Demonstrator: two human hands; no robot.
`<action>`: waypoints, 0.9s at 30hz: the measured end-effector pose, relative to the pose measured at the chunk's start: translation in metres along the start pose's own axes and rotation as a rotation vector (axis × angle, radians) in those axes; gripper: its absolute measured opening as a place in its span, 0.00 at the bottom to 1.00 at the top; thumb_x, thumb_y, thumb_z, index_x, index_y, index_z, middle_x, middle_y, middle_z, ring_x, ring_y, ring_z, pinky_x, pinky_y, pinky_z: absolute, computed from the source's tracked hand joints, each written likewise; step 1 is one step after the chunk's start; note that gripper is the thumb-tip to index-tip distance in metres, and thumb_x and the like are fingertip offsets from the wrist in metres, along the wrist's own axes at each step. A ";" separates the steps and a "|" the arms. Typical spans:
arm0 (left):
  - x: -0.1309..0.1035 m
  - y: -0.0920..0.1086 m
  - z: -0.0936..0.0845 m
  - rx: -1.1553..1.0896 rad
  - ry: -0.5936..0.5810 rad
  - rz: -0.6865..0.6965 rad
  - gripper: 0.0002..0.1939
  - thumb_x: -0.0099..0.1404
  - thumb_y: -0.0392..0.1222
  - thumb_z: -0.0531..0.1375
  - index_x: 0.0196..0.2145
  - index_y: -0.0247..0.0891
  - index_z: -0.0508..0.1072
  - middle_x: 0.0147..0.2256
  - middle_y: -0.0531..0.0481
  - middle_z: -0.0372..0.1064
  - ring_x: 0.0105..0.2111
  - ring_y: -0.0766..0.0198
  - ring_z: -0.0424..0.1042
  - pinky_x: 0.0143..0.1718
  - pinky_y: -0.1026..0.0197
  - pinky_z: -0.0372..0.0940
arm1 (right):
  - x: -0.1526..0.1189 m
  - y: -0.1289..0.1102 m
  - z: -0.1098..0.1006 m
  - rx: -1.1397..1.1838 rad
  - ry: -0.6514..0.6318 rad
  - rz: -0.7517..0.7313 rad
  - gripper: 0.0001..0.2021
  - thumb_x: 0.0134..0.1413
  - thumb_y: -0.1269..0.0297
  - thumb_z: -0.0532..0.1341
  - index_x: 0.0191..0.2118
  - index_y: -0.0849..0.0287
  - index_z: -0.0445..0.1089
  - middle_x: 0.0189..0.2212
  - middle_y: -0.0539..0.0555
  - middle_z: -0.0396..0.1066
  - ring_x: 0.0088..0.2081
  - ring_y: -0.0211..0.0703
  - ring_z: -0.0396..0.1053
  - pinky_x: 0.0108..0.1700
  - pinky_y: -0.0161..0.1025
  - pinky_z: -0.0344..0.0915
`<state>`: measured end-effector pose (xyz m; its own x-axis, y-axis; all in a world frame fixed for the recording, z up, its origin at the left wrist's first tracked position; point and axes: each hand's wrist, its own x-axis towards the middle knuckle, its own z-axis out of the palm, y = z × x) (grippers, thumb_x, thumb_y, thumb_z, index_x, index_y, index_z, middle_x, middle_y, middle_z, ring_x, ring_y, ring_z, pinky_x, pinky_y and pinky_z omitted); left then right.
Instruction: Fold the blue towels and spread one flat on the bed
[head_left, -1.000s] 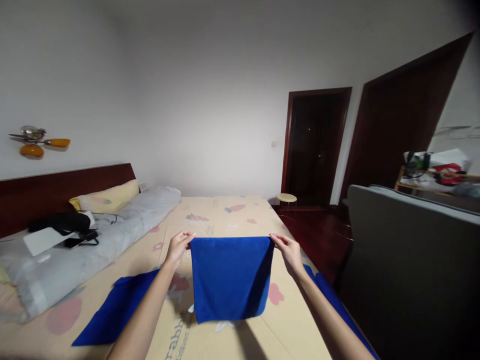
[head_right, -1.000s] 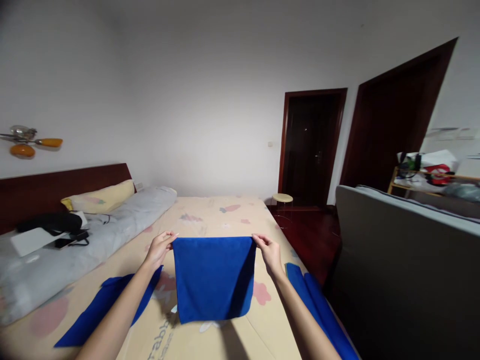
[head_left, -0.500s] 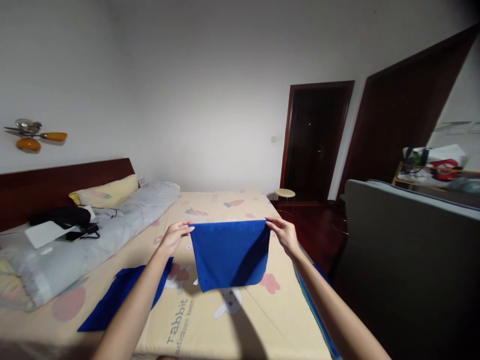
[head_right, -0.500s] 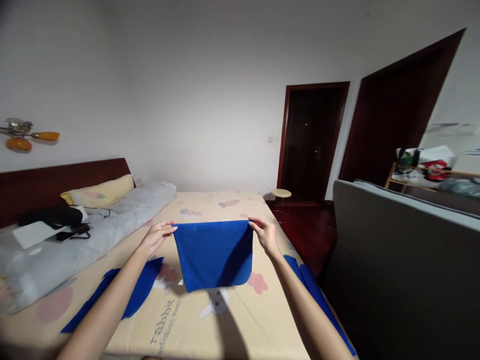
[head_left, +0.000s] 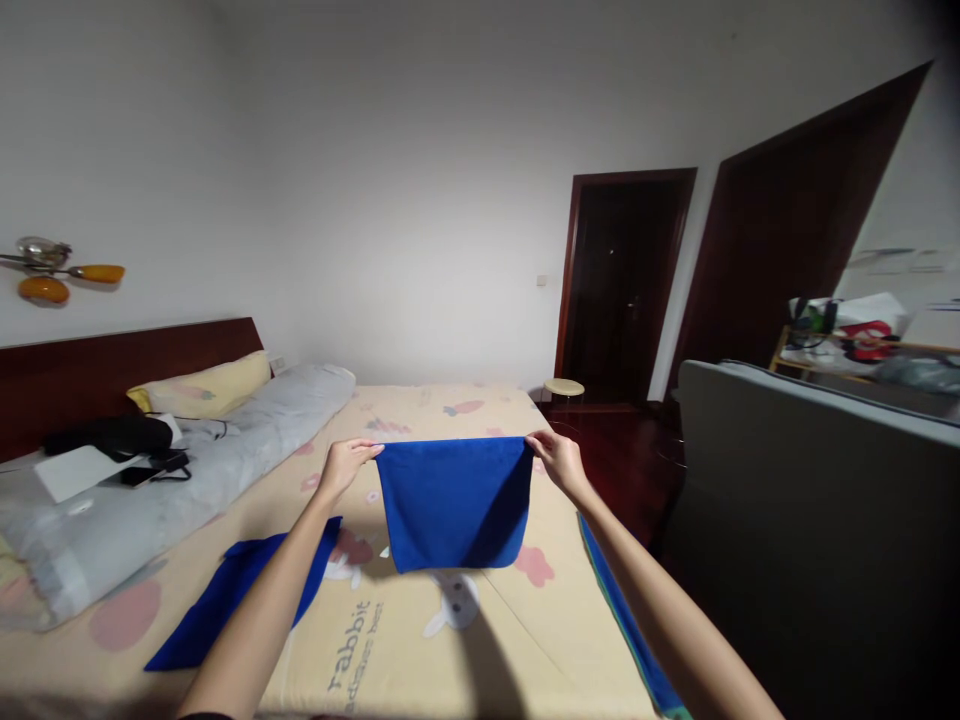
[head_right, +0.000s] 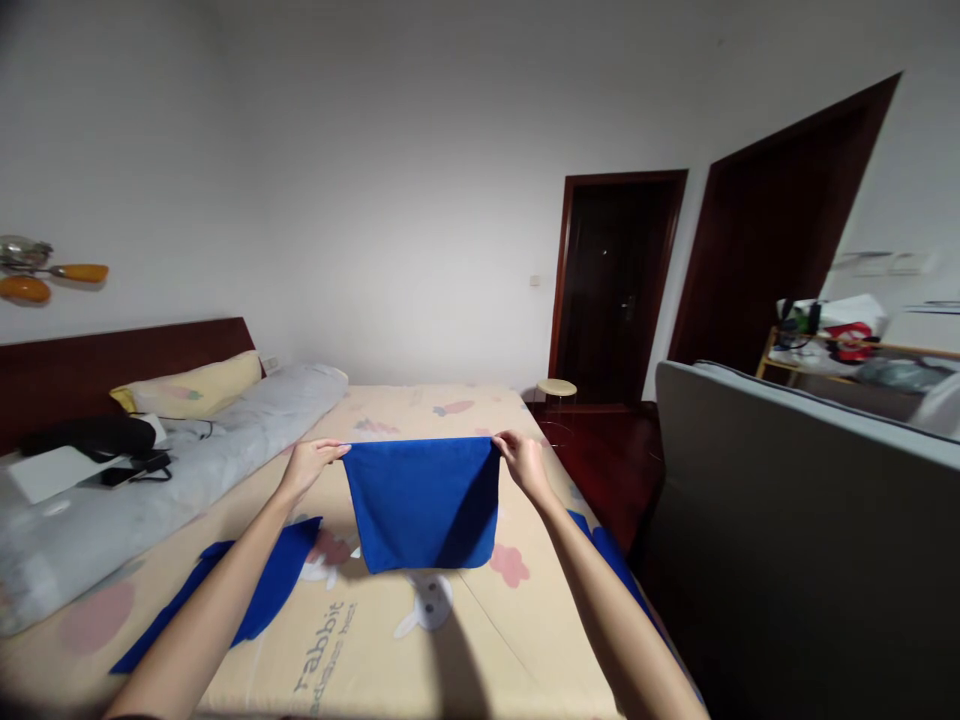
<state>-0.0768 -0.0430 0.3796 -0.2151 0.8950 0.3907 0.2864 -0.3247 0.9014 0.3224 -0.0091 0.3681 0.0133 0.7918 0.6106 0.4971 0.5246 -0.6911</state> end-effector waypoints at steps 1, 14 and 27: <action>0.001 0.001 0.000 0.006 -0.001 0.003 0.22 0.39 0.56 0.71 0.28 0.36 0.77 0.27 0.45 0.80 0.32 0.56 0.77 0.34 0.58 0.68 | 0.002 0.000 -0.001 -0.011 -0.003 -0.002 0.18 0.52 0.46 0.57 0.28 0.55 0.73 0.25 0.53 0.77 0.30 0.48 0.75 0.33 0.40 0.67; 0.005 0.014 0.002 0.036 -0.019 0.027 0.21 0.41 0.53 0.70 0.30 0.36 0.77 0.28 0.46 0.80 0.33 0.57 0.76 0.36 0.59 0.68 | 0.012 0.003 -0.007 -0.010 -0.014 -0.028 0.17 0.52 0.47 0.57 0.34 0.55 0.74 0.33 0.54 0.79 0.36 0.47 0.76 0.40 0.41 0.71; 0.002 0.019 -0.008 0.120 -0.138 0.061 0.14 0.46 0.51 0.68 0.25 0.38 0.77 0.26 0.48 0.79 0.30 0.58 0.76 0.37 0.59 0.68 | 0.008 0.000 -0.007 -0.111 -0.081 -0.015 0.17 0.55 0.49 0.53 0.25 0.54 0.69 0.19 0.52 0.73 0.25 0.45 0.71 0.31 0.38 0.62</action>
<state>-0.0797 -0.0494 0.3988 -0.0659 0.9111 0.4069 0.4060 -0.3480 0.8450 0.3282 -0.0047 0.3760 -0.0624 0.8089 0.5846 0.5901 0.5023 -0.6320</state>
